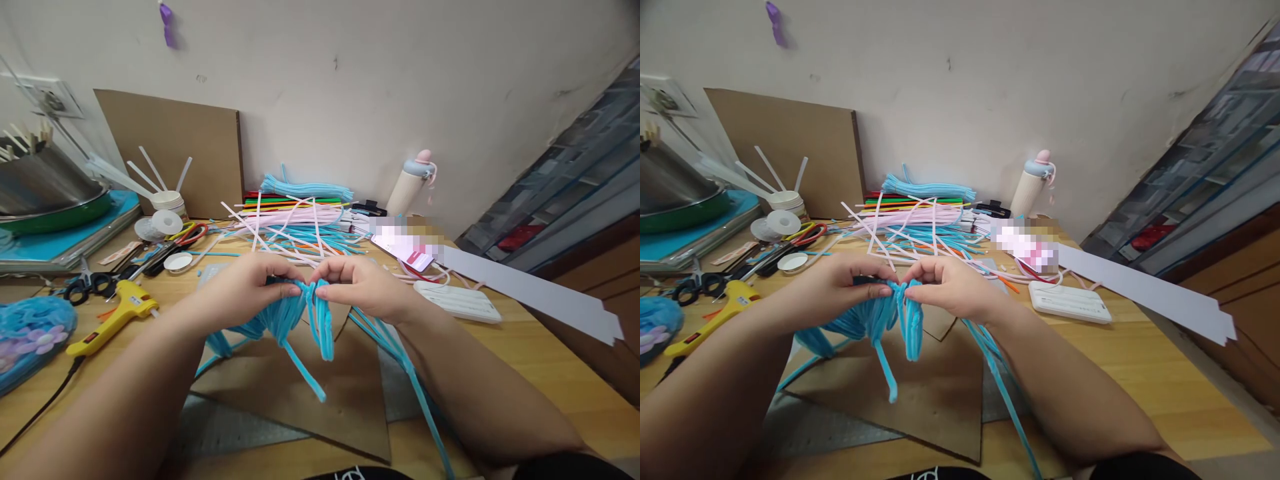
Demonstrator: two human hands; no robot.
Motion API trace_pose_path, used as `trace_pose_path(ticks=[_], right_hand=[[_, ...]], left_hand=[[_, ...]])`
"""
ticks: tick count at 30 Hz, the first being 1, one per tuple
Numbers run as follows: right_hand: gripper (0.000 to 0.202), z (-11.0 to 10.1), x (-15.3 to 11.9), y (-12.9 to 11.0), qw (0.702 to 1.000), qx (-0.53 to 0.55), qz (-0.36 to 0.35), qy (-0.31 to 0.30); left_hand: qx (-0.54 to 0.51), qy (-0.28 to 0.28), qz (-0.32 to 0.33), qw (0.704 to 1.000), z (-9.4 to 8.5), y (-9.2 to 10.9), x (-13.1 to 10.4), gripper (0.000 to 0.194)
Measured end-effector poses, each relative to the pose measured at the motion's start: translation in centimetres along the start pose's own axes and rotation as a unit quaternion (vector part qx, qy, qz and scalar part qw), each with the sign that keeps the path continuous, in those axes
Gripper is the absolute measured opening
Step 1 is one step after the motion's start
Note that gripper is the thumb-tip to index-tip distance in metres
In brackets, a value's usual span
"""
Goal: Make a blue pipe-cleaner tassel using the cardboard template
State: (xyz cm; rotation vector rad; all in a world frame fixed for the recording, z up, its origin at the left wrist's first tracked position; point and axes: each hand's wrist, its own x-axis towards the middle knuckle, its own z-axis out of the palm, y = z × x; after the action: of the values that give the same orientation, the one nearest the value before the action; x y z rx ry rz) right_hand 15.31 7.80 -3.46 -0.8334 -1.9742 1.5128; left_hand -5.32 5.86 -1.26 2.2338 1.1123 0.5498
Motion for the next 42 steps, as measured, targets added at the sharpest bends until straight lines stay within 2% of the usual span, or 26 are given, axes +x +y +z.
trace_pose_path(ticks=[3, 7, 14, 22, 25, 31, 36, 42], right_hand=[[0.011, -0.1, 0.0, 0.1, 1.000, -0.010, 0.009, -0.001], [0.011, 0.0, 0.1, 0.3, 1.000, -0.005, 0.006, 0.004], [0.016, 0.5, 0.3, 0.5, 0.999, 0.011, 0.010, 0.045], [0.011, 0.4, -0.1, 0.3, 0.993, -0.095, -0.032, 0.062], [0.013, 0.4, -0.1, 0.3, 0.992, -0.104, -0.030, 0.068], [0.016, 0.5, -0.1, 0.1, 0.990, -0.127, -0.029, 0.048], [0.012, 0.4, -0.1, -0.1, 0.992, -0.099, -0.032, 0.075], [0.013, 0.5, -0.1, -0.2, 0.986, -0.144, -0.037, 0.080]], left_hand=[[0.011, -0.003, 0.012, 1.000, 0.1, 0.1, 0.0, 0.017], [-0.008, 0.002, -0.014, 1.000, 0.5, 0.1, 0.0, 0.018], [0.018, 0.052, -0.008, 0.998, 0.6, 0.8, 0.1, 0.020], [-0.018, 0.035, -0.035, 0.999, 0.9, 0.5, 0.1, 0.021], [-0.018, 0.026, -0.032, 0.999, 1.1, 0.3, 0.1, 0.020], [-0.013, 0.042, -0.036, 0.998, 1.5, 0.4, 0.2, 0.016], [-0.016, 0.046, -0.060, 0.997, 1.6, 0.3, 0.2, 0.017], [-0.016, 0.052, -0.060, 0.997, 1.6, 0.6, 0.2, 0.021]])
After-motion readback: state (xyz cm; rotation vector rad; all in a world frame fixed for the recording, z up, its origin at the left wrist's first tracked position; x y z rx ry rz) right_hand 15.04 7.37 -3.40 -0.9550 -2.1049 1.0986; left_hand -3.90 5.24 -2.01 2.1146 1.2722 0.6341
